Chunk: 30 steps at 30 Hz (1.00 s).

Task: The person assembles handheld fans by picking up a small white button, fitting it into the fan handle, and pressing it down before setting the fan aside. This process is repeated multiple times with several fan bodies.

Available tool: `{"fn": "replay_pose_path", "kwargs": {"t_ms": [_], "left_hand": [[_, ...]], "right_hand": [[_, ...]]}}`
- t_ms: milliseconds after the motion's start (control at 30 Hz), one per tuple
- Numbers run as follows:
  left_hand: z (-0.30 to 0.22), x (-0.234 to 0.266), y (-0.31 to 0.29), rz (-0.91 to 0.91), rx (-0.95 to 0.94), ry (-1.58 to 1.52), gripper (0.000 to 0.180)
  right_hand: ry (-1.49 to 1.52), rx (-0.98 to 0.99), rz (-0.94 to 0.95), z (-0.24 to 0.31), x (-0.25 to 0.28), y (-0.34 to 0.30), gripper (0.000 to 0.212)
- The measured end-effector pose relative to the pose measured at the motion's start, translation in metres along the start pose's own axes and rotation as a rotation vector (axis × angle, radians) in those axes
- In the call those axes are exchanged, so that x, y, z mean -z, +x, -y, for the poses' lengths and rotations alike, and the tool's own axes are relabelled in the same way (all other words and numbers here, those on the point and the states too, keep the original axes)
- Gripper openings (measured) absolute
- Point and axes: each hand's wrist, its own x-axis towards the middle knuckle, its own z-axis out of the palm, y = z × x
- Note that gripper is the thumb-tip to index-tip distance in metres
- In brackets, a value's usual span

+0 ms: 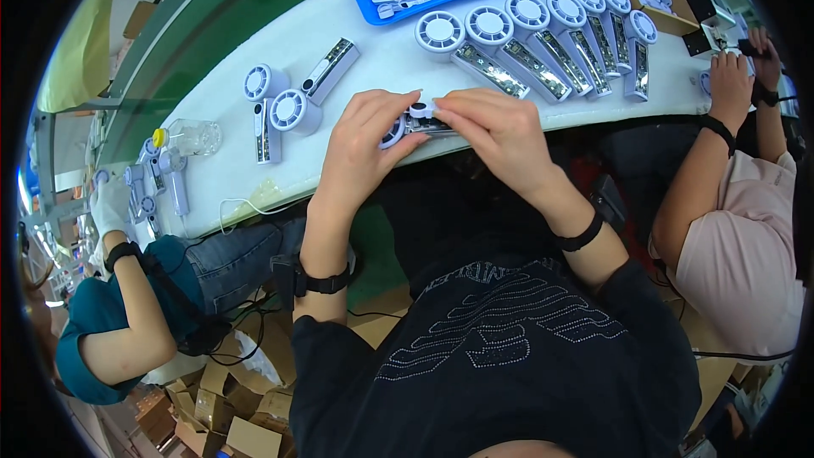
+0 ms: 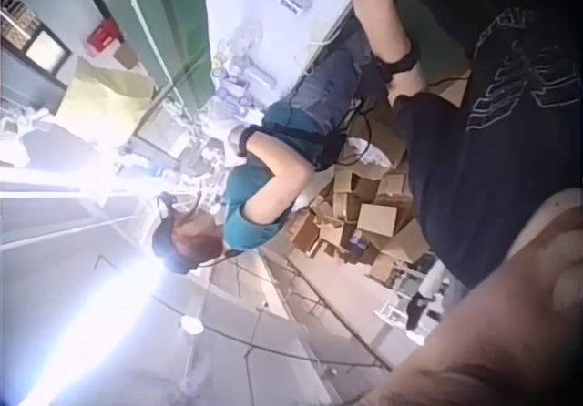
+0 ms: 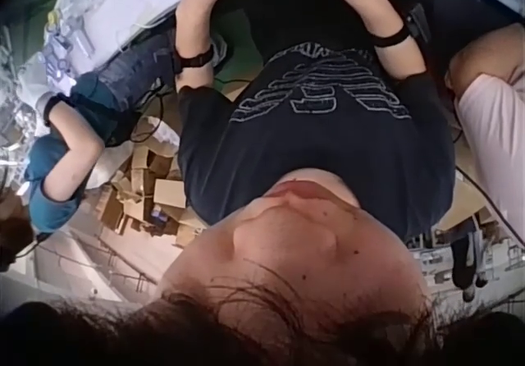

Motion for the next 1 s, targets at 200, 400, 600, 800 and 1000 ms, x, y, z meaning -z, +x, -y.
{"fn": "replay_pose_path", "kwargs": {"t_ms": [200, 400, 600, 800, 1000], "left_hand": [[0.001, 0.001, -0.001, 0.02, 0.029, -0.042, 0.047], [0.009, -0.005, -0.003, -0.072, -0.055, -0.115, 0.036], [0.017, -0.011, -0.005, -0.131, -0.167, -0.051, 0.029], [0.019, -0.012, -0.006, -0.122, -0.194, -0.044, 0.031], [0.018, -0.013, -0.006, -0.141, -0.228, 0.015, 0.03]], "right_hand": [[-0.09, 0.098, 0.095, -0.001, 0.002, 0.003, 0.019], [-0.105, 0.147, 0.126, -0.007, 0.005, 0.003, 0.021], [-0.106, 0.173, 0.18, -0.009, 0.01, 0.004, 0.024], [-0.104, 0.072, 0.165, 0.001, 0.008, -0.002, 0.024], [-0.112, 0.132, 0.167, -0.002, 0.01, 0.0, 0.023]]}}
